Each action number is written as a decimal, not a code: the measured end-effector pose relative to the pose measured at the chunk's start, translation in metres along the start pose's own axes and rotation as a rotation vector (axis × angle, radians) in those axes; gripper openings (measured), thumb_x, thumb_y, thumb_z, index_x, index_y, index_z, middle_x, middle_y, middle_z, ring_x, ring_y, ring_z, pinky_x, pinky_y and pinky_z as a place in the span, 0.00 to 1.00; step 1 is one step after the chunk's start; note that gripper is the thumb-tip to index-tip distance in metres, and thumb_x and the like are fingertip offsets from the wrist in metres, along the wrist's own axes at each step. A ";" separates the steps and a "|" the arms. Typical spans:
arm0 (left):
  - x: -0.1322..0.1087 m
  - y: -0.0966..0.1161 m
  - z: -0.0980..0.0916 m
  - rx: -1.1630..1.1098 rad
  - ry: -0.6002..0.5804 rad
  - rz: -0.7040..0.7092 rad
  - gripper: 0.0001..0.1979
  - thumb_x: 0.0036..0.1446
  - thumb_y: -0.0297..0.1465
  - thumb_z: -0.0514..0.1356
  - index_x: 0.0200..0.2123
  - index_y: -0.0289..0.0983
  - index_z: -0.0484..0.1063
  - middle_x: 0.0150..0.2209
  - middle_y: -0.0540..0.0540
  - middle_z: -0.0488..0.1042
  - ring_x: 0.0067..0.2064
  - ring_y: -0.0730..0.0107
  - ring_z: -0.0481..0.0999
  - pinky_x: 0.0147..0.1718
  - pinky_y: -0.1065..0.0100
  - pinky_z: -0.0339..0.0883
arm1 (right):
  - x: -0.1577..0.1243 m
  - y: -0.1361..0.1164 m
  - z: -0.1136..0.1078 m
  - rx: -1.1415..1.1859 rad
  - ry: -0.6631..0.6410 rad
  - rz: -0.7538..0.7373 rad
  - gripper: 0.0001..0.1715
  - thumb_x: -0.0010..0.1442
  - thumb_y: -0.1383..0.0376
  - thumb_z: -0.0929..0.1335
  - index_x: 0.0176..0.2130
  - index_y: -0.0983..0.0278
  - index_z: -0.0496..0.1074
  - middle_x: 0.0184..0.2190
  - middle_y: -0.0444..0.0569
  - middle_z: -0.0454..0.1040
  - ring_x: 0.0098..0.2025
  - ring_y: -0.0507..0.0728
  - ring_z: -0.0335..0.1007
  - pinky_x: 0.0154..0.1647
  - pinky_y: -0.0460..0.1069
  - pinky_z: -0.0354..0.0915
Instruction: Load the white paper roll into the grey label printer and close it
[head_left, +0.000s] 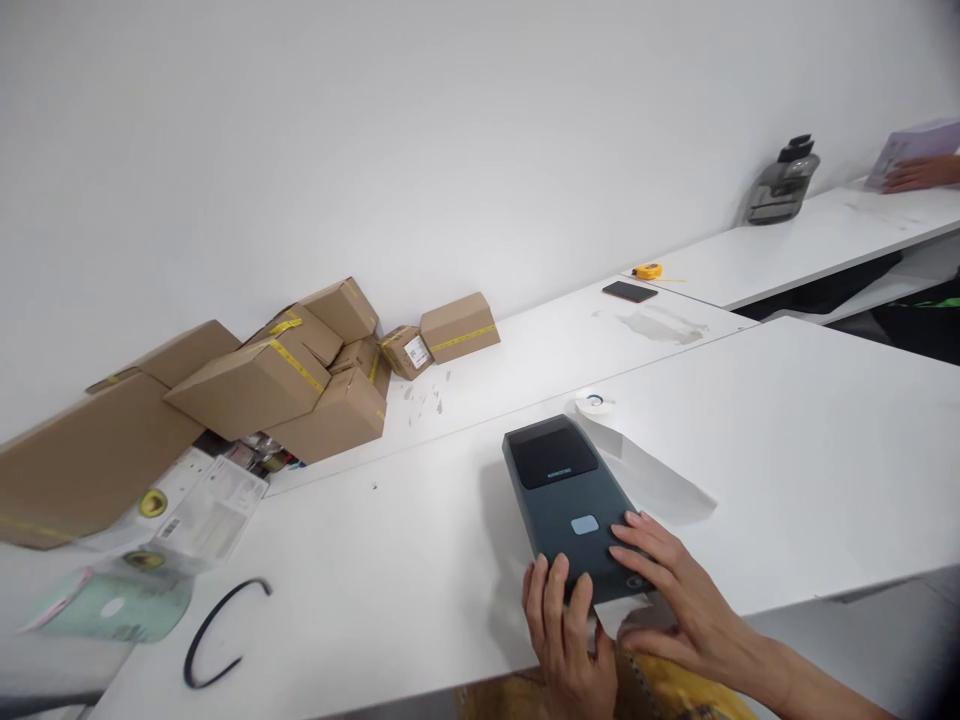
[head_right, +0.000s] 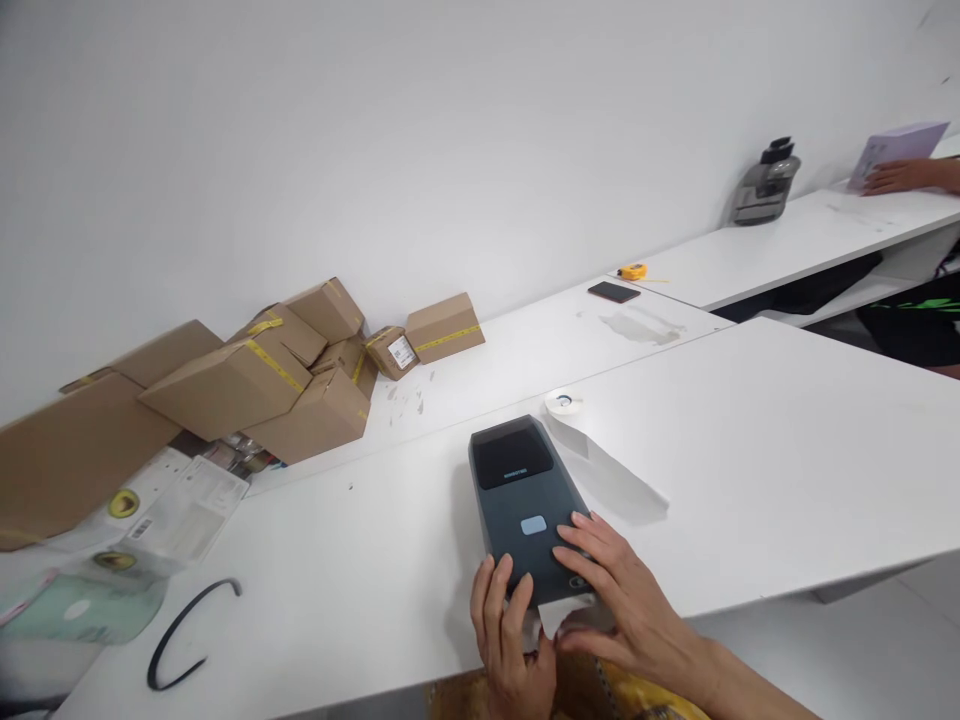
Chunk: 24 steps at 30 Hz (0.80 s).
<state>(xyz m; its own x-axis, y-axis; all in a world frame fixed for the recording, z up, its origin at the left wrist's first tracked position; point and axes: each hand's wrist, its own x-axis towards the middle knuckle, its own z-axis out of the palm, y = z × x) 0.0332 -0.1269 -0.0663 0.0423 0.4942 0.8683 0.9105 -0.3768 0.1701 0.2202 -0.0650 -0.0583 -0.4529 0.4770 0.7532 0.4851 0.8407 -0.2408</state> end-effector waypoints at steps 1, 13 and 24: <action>0.002 0.005 -0.004 0.008 0.032 -0.010 0.12 0.62 0.24 0.57 0.47 0.35 0.75 0.49 0.36 0.75 0.58 0.54 0.71 0.53 0.54 0.69 | 0.001 -0.005 -0.003 0.039 -0.002 0.035 0.41 0.63 0.47 0.68 0.65 0.66 0.59 0.62 0.59 0.66 0.70 0.66 0.53 0.69 0.60 0.56; 0.019 0.022 -0.013 -0.101 0.080 -0.070 0.14 0.62 0.19 0.56 0.29 0.39 0.76 0.26 0.48 0.71 0.34 0.67 0.66 0.42 0.62 0.60 | 0.001 -0.018 -0.001 0.170 0.106 0.211 0.29 0.71 0.57 0.59 0.66 0.63 0.58 0.63 0.55 0.65 0.68 0.64 0.56 0.65 0.58 0.57; 0.004 0.024 0.005 -0.131 0.213 -0.192 0.15 0.63 0.23 0.55 0.27 0.41 0.76 0.27 0.47 0.71 0.34 0.66 0.68 0.44 0.58 0.62 | 0.042 -0.020 -0.001 -0.140 0.014 0.195 0.19 0.69 0.61 0.61 0.56 0.53 0.70 0.64 0.47 0.65 0.68 0.62 0.53 0.68 0.61 0.42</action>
<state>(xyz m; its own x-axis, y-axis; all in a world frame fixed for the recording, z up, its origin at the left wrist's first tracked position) 0.0571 -0.1304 -0.0612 -0.2245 0.3959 0.8904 0.8325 -0.3970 0.3865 0.1927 -0.0624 -0.0211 -0.3306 0.6221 0.7097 0.6617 0.6890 -0.2957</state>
